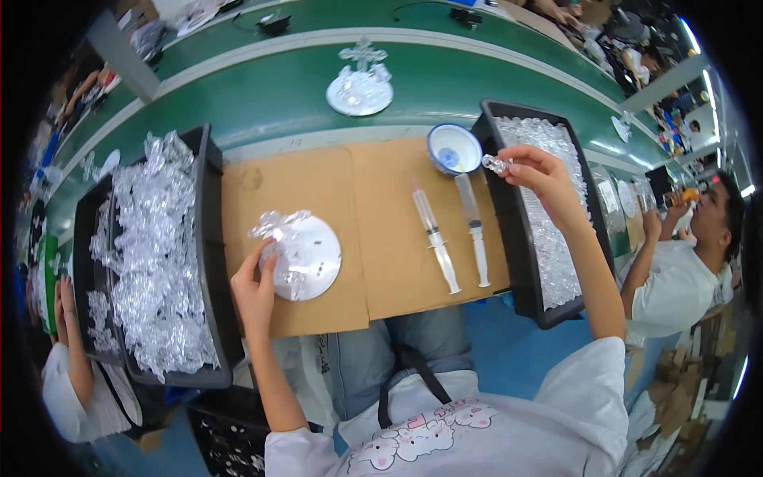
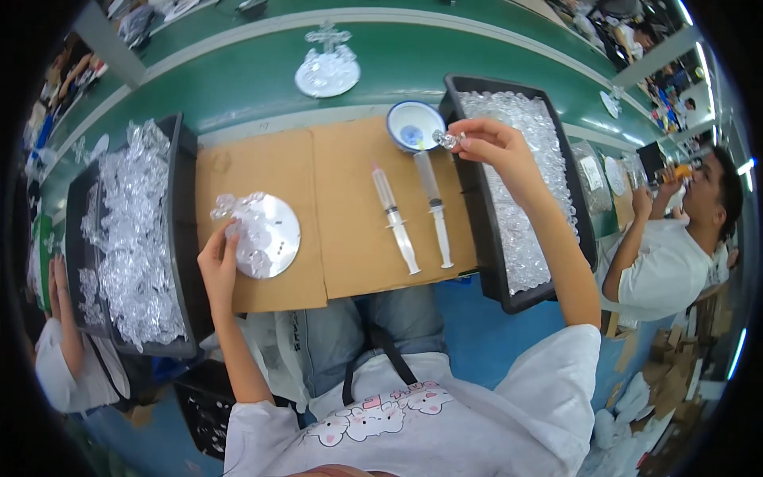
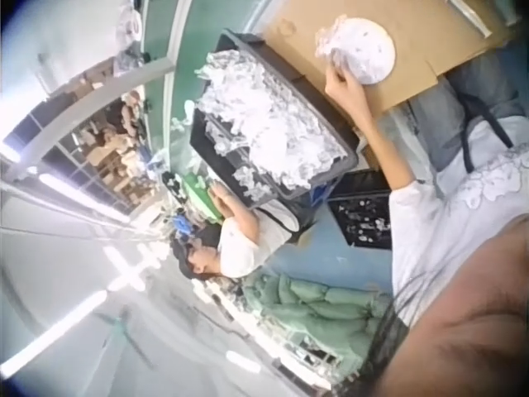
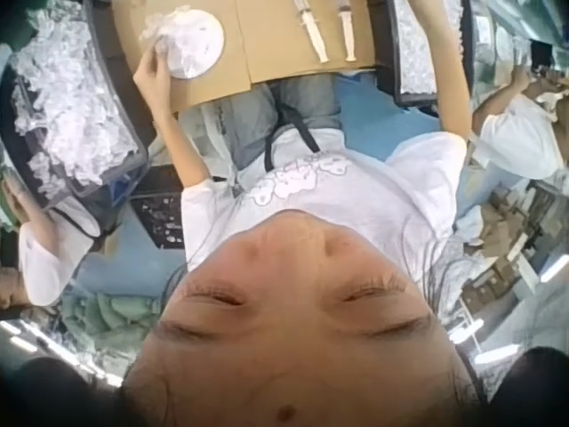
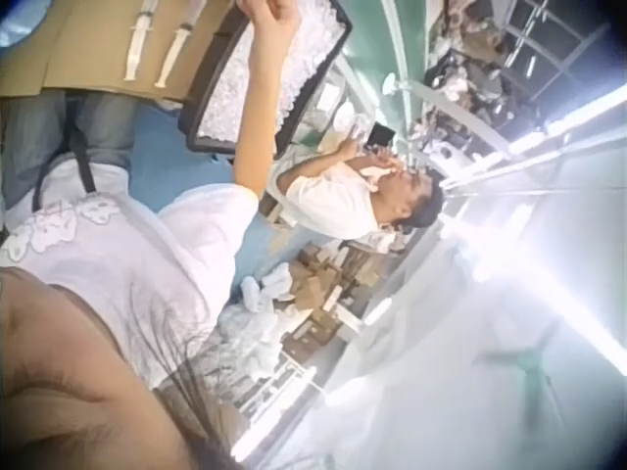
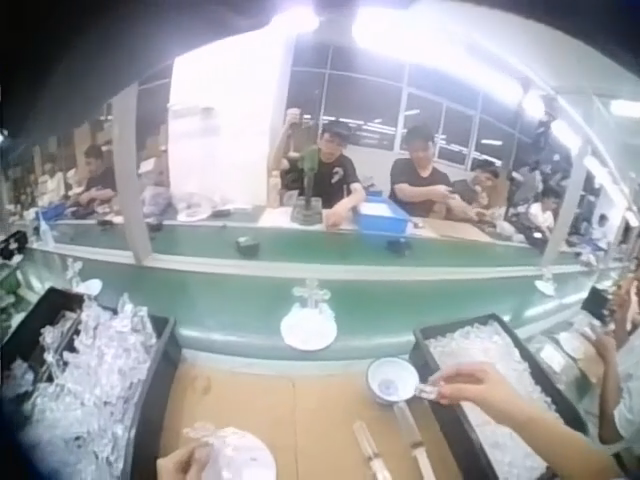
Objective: Assembling clear plastic decorative fixtures by gluing pieces onto a circular base using a syringe.
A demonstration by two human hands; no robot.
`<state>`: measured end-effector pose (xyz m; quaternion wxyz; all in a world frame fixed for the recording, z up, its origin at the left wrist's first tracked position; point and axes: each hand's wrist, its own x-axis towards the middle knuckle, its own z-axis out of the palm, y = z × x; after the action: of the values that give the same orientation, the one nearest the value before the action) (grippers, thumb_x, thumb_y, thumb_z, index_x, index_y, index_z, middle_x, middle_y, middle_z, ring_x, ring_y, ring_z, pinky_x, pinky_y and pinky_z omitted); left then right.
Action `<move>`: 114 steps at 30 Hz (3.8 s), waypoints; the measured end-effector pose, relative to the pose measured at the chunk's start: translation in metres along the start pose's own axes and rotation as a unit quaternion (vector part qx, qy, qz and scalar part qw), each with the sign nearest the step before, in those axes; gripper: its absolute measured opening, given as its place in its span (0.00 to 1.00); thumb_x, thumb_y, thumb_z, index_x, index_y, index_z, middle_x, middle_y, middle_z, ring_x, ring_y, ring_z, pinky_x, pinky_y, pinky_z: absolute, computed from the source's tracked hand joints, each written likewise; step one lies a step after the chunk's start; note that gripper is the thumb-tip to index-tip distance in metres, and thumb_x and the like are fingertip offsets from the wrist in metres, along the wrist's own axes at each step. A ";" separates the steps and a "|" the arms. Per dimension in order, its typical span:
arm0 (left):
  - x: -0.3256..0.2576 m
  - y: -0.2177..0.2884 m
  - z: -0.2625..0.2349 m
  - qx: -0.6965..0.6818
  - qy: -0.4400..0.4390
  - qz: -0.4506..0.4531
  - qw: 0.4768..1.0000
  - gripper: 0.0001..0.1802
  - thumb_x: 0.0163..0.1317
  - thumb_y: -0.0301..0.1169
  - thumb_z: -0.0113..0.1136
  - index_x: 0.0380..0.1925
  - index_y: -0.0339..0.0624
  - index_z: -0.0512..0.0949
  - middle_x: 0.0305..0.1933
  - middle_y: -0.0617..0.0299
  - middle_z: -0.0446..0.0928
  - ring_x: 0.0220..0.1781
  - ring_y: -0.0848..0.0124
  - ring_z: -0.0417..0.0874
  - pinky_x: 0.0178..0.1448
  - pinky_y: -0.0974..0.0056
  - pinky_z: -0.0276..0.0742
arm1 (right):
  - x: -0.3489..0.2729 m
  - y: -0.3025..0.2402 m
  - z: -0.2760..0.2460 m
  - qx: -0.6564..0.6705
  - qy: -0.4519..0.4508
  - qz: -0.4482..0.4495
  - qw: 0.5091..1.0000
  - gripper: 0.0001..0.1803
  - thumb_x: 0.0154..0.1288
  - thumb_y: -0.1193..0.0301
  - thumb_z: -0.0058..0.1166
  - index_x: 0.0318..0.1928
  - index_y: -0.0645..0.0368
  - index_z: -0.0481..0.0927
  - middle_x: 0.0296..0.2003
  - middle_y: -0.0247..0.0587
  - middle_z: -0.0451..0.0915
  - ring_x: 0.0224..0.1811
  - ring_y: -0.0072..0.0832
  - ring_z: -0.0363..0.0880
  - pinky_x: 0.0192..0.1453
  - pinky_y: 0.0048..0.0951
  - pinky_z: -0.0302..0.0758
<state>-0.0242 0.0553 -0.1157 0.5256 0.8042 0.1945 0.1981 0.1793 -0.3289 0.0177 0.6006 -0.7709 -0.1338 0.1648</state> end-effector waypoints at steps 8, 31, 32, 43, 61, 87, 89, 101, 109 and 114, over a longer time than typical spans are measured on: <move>-0.029 0.008 0.010 -0.015 0.093 0.024 0.995 0.16 0.60 0.23 0.59 0.50 0.34 0.78 0.44 0.53 0.80 0.38 0.68 0.77 0.44 0.66 0.73 | -0.008 -0.018 0.124 -0.020 -0.213 0.028 0.976 0.12 0.59 0.80 0.59 0.45 0.68 0.80 0.43 0.37 0.82 0.45 0.20 0.80 0.53 0.22 0.76; -0.088 0.017 0.016 0.071 0.132 0.079 0.985 0.17 0.59 0.21 0.56 0.50 0.35 0.76 0.53 0.52 0.75 0.57 0.54 0.75 0.61 0.56 0.69 | 0.023 0.040 0.226 -0.372 -0.338 -0.457 0.734 0.17 0.48 0.79 0.58 0.41 0.53 0.80 0.42 0.30 0.77 0.47 0.30 0.77 0.46 0.28 0.79; -0.088 0.017 0.017 0.072 0.132 0.079 0.986 0.17 0.59 0.21 0.56 0.50 0.35 0.76 0.53 0.52 0.75 0.57 0.54 0.75 0.61 0.56 0.69 | 0.024 0.039 0.226 -0.371 -0.338 -0.457 0.734 0.17 0.48 0.79 0.58 0.41 0.53 0.80 0.42 0.30 0.77 0.47 0.30 0.77 0.46 0.28 0.79; -0.117 0.067 -0.028 0.111 0.110 0.152 0.976 0.18 0.53 0.16 0.59 0.46 0.37 0.80 0.53 0.53 0.76 0.53 0.55 0.78 0.55 0.57 0.74 | 0.023 0.042 0.231 -0.379 -0.361 -0.452 0.722 0.16 0.49 0.80 0.56 0.42 0.54 0.78 0.39 0.36 0.75 0.45 0.37 0.75 0.47 0.34 0.76; -0.088 0.038 -0.162 0.498 0.158 0.110 0.845 0.17 0.55 0.25 0.63 0.47 0.40 0.79 0.47 0.54 0.77 0.56 0.55 0.75 0.59 0.55 0.68 | -0.014 -0.022 0.165 -0.385 -0.208 -0.473 0.765 0.16 0.49 0.83 0.58 0.39 0.54 0.81 0.44 0.40 0.80 0.31 0.31 0.80 0.36 0.30 0.77; -0.110 0.066 0.015 -0.527 -0.066 -0.162 0.832 0.21 0.60 0.29 0.65 0.50 0.29 0.77 0.44 0.52 0.82 0.42 0.70 0.84 0.48 0.65 0.82 | -0.043 -0.018 0.187 0.075 -0.374 0.081 0.921 0.24 0.65 0.72 0.58 0.60 0.61 0.69 0.42 0.36 0.80 0.41 0.18 0.77 0.44 0.21 0.74; -0.111 0.064 0.016 -0.567 -0.083 -0.162 0.803 0.21 0.59 0.28 0.65 0.51 0.28 0.76 0.46 0.52 0.81 0.46 0.70 0.83 0.49 0.64 0.82 | -0.045 -0.017 0.186 0.078 -0.365 0.074 0.925 0.24 0.65 0.71 0.57 0.60 0.61 0.69 0.42 0.37 0.81 0.41 0.18 0.77 0.44 0.21 0.74; -0.103 0.067 0.031 0.106 0.058 0.324 0.938 0.20 0.52 0.23 0.66 0.48 0.36 0.79 0.49 0.54 0.78 0.52 0.56 0.80 0.51 0.57 0.78 | -0.038 -0.016 0.188 -0.001 -0.305 0.104 0.947 0.23 0.65 0.71 0.57 0.59 0.63 0.71 0.44 0.40 0.82 0.48 0.23 0.80 0.50 0.25 0.77; -0.089 0.016 0.004 0.117 0.106 0.072 0.985 0.35 0.53 0.30 0.67 0.62 0.41 0.67 0.63 0.46 0.65 0.65 0.47 0.66 0.66 0.51 0.64 | 0.027 0.024 0.206 -0.074 -0.182 -0.045 0.979 0.21 0.65 0.73 0.58 0.57 0.65 0.73 0.45 0.41 0.82 0.47 0.22 0.80 0.54 0.24 0.76; -0.074 0.003 0.006 0.183 0.082 0.080 0.977 0.38 0.52 0.34 0.67 0.65 0.46 0.65 0.67 0.45 0.60 0.71 0.46 0.59 0.71 0.42 0.55 | 0.042 0.038 0.217 -0.146 -0.174 -0.009 0.974 0.20 0.65 0.71 0.58 0.55 0.66 0.74 0.42 0.38 0.83 0.44 0.20 0.81 0.52 0.24 0.77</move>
<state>-0.0829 0.0112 -0.1236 0.3347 0.8807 0.2048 0.2654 0.1276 -0.1302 -0.0719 0.4505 -0.8085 -0.2662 0.2694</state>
